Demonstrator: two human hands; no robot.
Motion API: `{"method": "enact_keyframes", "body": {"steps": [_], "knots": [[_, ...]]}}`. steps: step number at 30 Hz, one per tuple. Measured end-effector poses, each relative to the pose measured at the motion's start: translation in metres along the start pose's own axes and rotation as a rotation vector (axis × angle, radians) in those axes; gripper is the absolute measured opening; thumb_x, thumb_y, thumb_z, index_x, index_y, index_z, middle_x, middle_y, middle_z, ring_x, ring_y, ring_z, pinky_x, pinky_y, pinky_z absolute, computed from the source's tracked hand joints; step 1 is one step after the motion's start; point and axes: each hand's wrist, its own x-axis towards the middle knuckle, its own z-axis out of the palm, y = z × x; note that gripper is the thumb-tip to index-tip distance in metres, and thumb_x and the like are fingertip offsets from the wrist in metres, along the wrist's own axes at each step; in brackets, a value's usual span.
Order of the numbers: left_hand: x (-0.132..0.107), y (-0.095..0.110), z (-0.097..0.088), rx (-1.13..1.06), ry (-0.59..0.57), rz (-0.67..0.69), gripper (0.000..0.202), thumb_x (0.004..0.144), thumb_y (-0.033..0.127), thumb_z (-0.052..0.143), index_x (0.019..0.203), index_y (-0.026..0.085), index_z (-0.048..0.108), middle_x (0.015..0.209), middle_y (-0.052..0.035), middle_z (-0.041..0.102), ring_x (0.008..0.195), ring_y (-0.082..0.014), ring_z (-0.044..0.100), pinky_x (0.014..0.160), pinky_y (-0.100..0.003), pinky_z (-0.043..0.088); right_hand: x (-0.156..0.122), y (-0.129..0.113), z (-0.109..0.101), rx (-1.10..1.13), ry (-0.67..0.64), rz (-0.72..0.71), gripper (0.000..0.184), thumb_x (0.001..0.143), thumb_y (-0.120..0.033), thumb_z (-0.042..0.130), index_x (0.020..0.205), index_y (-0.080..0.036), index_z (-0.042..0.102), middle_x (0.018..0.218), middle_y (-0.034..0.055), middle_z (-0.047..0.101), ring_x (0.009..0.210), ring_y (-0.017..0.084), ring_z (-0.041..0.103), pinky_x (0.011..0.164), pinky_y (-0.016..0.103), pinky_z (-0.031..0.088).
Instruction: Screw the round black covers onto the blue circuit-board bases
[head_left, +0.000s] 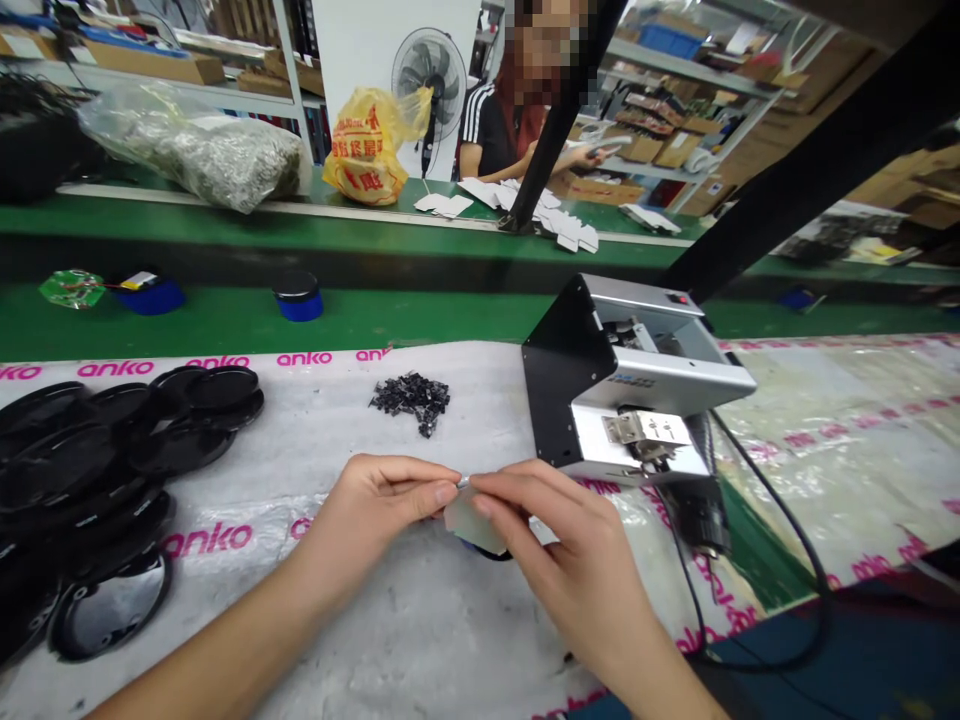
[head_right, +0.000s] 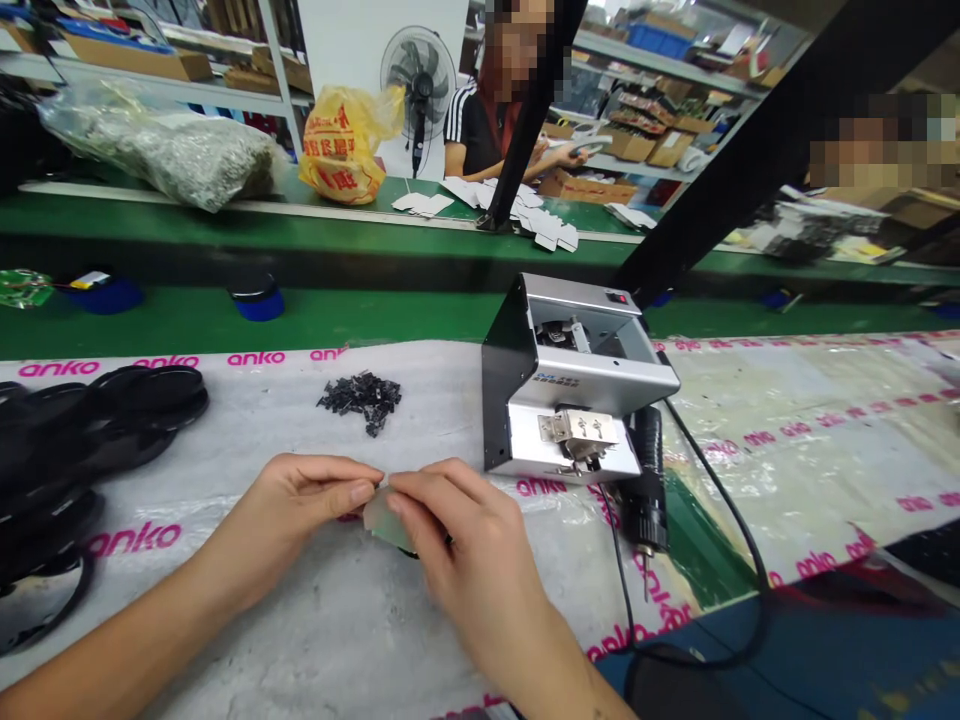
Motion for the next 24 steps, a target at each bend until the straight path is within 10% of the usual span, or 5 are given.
{"method": "enact_keyframes", "body": {"steps": [7,15,20,24], "knots": [[-0.004,-0.002,0.017,-0.071,0.130,0.033,0.006,0.072,0.025,0.081,0.077,0.021,0.080,0.075,-0.0002,0.078,0.072,-0.0145,0.068,0.070,-0.023,0.054,-0.020,0.000,-0.010,-0.514,-0.060,-0.284,0.035,0.093,-0.020,0.057,0.127,-0.014,0.057,0.110,0.0151,0.065,0.092,0.027,0.063,0.075,0.042,0.058],[-0.016,-0.006,0.019,0.251,0.084,0.226,0.021,0.087,0.031,0.065,0.105,0.026,0.074,0.106,-0.0027,0.076,0.104,-0.0225,0.068,0.094,-0.036,0.053,-0.024,0.002,-0.026,-0.170,-0.190,0.015,0.042,0.091,-0.014,0.055,0.130,-0.031,0.054,0.115,0.0061,0.055,0.101,0.017,0.062,0.082,0.025,0.056],[-0.008,-0.025,0.017,0.594,-0.123,0.315,0.074,0.072,0.023,0.079,0.138,0.032,0.048,0.149,-0.0022,0.047,0.138,-0.0254,0.041,0.115,-0.041,0.035,-0.026,0.010,-0.023,-0.024,-0.190,0.140,0.038,0.088,-0.019,0.063,0.122,-0.031,0.054,0.112,0.0038,0.056,0.095,0.017,0.058,0.082,0.028,0.053],[-0.002,-0.029,0.021,0.650,-0.119,0.315,0.056,0.073,0.020,0.078,0.123,0.031,0.057,0.126,-0.0003,0.064,0.117,-0.0239,0.058,0.101,-0.038,0.045,-0.034,0.018,-0.016,0.062,-0.116,0.201,0.037,0.087,-0.027,0.067,0.121,-0.030,0.054,0.106,0.0035,0.057,0.087,0.018,0.056,0.075,0.029,0.051]]}}
